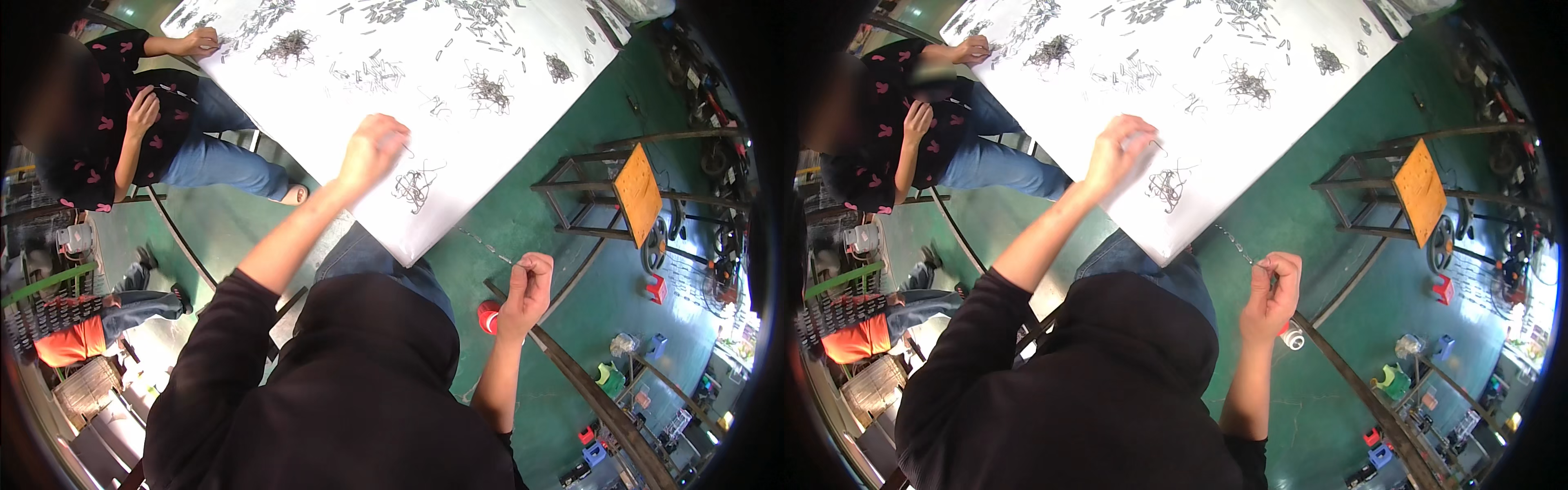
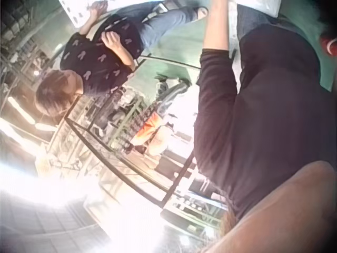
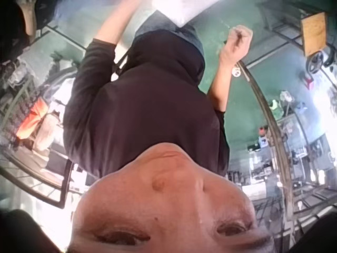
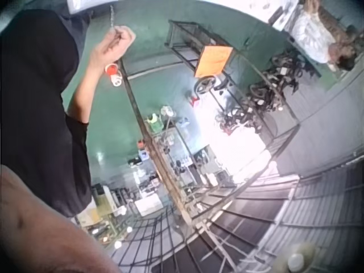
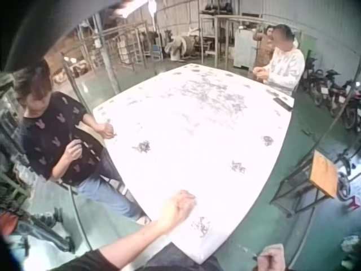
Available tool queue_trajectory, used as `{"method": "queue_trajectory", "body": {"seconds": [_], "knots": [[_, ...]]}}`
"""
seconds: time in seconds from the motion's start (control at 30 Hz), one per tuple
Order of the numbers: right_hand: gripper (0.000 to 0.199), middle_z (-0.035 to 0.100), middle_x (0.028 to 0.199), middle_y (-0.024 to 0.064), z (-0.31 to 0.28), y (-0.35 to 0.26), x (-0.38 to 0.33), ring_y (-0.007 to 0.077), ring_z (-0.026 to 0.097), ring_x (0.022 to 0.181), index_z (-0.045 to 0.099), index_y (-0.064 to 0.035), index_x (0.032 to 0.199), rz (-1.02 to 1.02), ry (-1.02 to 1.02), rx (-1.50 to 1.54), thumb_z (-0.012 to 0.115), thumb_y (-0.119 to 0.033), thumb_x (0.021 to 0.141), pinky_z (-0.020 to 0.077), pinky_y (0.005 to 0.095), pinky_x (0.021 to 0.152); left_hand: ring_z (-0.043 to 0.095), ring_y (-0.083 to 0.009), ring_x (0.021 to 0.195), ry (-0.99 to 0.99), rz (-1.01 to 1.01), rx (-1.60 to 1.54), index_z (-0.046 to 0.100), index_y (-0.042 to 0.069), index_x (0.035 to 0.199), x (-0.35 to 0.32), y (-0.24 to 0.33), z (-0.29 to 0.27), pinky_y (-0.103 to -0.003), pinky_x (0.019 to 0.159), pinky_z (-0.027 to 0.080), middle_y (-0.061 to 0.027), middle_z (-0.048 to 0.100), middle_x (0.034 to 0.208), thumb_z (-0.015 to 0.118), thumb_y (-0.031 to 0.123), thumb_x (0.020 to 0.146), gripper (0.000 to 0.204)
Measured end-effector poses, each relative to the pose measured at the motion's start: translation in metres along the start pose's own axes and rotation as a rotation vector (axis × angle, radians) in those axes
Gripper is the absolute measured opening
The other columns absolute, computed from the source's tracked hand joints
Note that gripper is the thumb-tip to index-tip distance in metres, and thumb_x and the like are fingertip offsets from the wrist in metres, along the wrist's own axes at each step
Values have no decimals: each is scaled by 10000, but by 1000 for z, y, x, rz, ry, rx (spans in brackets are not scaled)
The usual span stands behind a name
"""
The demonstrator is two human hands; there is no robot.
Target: The person repeatedly picks up small metal wire pieces from a white table, bends or twists them by hand, and places them back down. Another person works alongside at the same table. The camera wearer occasionally stands and hangs a wire on a nearby metal frame before resuming the repetitive assembly task.
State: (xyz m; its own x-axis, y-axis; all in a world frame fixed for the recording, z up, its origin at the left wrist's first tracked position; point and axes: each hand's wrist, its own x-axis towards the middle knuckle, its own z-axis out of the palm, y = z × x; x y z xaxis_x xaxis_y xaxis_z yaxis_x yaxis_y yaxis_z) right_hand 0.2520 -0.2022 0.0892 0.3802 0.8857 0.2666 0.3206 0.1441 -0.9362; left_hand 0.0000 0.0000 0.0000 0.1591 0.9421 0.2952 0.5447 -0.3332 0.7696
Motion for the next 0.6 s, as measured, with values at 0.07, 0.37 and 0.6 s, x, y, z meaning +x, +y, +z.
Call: {"method": "queue_trajectory", "body": {"seconds": [0.07,0.37,0.6], "knots": [[55,502,925,71,-1,1,-1,132,448,767,534,-11,919,4,-10,-9,583,-4,894,385,239,692,572,-286,992,43,68,151,692,80,925,7,-21,-2,-382,888,476,-88,640,946,706,138,807,132],[81,527,886,68,8,2,12,133,463,724,541,-18,898,23,-97,-21,603,21,862,400,243,669,590,-271,876,-162,346,604,581,33,911,49,-59,-4,-361,745,511,-92,588,830,582,92,874,70],[88,564,865,76,4,5,16,142,511,684,558,-15,886,-22,-142,-71,628,20,849,421,254,608,610,-141,682,-349,-318,-250,590,-7,1008,14,41,21,-272,608,514,-80,657,884,569,87,918,132]]}}
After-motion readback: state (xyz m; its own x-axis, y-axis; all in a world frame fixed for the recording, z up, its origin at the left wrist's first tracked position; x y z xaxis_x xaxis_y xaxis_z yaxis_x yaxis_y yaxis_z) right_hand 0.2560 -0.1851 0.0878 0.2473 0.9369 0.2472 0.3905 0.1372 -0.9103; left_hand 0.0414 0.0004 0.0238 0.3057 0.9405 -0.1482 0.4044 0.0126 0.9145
